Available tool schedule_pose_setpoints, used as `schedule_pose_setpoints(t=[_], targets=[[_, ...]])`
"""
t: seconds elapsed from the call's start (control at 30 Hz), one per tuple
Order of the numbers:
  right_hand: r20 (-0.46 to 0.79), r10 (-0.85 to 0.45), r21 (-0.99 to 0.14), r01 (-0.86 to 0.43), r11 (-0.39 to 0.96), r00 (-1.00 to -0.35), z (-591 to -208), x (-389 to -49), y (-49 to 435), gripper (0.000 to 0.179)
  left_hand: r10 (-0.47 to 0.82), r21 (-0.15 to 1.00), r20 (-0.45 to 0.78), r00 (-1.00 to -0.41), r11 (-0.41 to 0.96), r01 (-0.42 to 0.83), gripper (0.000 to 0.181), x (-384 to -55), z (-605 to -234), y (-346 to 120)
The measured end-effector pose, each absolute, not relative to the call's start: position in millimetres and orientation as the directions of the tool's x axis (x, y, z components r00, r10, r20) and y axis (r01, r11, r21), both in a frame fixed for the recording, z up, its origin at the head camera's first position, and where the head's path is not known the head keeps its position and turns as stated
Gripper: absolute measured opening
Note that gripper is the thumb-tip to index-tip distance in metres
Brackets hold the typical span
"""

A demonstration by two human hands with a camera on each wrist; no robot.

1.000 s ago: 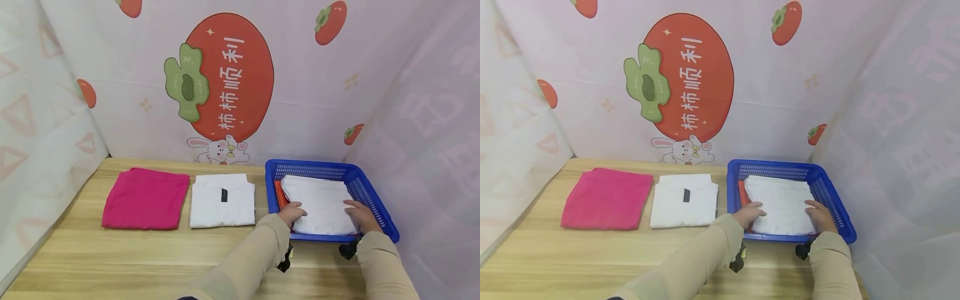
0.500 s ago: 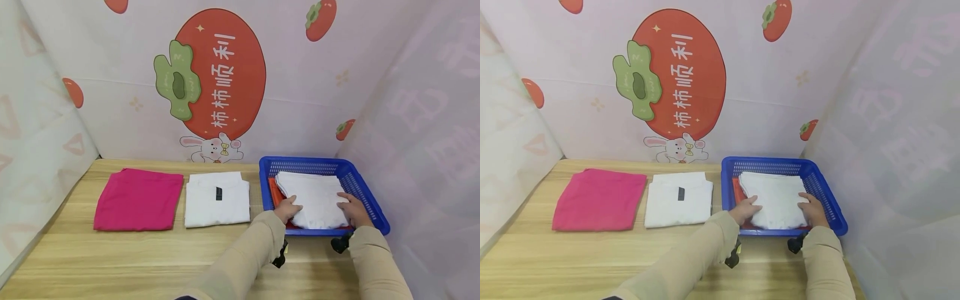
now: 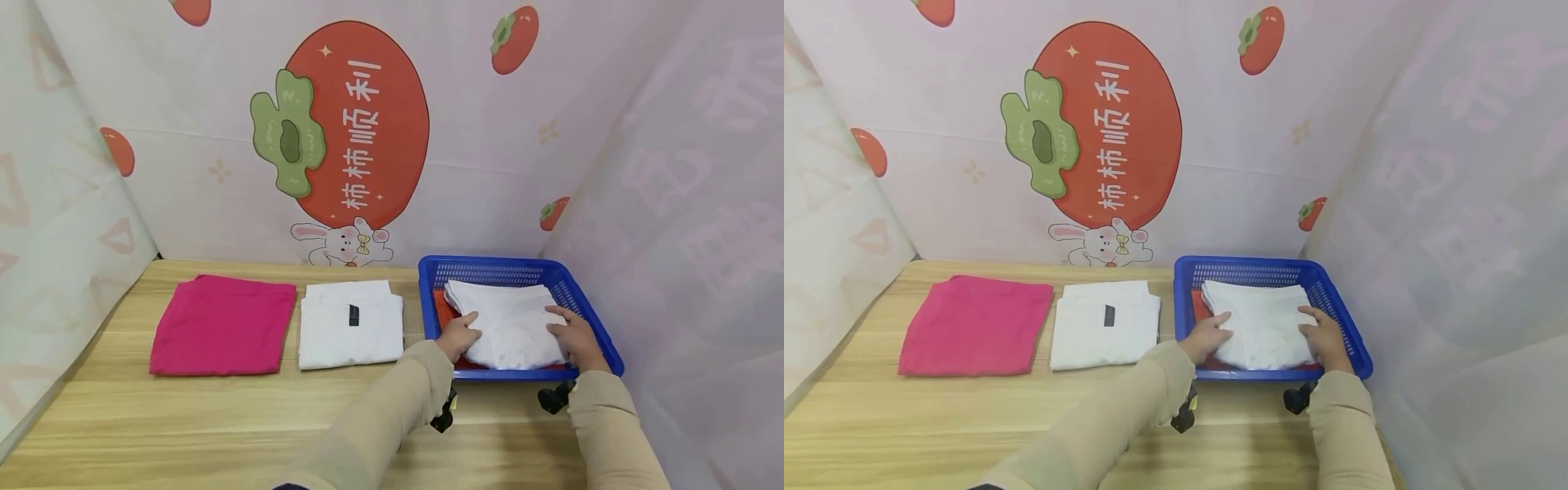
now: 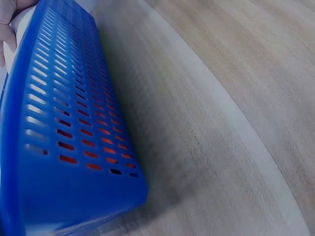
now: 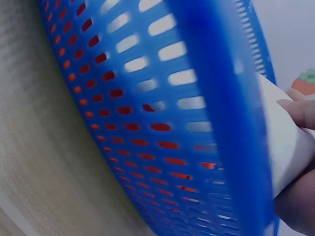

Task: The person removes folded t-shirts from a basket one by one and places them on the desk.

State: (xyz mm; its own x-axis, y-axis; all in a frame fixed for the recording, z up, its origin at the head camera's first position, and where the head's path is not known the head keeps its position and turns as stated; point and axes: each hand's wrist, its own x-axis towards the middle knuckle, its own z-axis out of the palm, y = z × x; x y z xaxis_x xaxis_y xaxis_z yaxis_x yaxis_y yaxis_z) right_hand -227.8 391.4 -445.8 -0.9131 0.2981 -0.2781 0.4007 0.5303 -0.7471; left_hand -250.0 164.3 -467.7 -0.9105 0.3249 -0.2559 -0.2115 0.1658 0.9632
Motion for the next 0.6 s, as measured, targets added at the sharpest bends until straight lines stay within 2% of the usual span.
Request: schedule_pose_setpoints(t=[0.37, 0.6], targets=[[-0.181, 0.364, -0.784, 0.358, 0.508, -0.914, -431, -202, 374, 0.047, 0.317, 0.973, -0.198, -0.928, 0.177, -0.147, 0.052, -242, -455, 150], [-0.146, 0.398, -0.821, 0.335, 0.462, -0.906, -414, -194, 356, 0.046, 0.34, 0.984, -0.155, -0.928, 0.139, -0.114, 0.049, -239, -444, 132]])
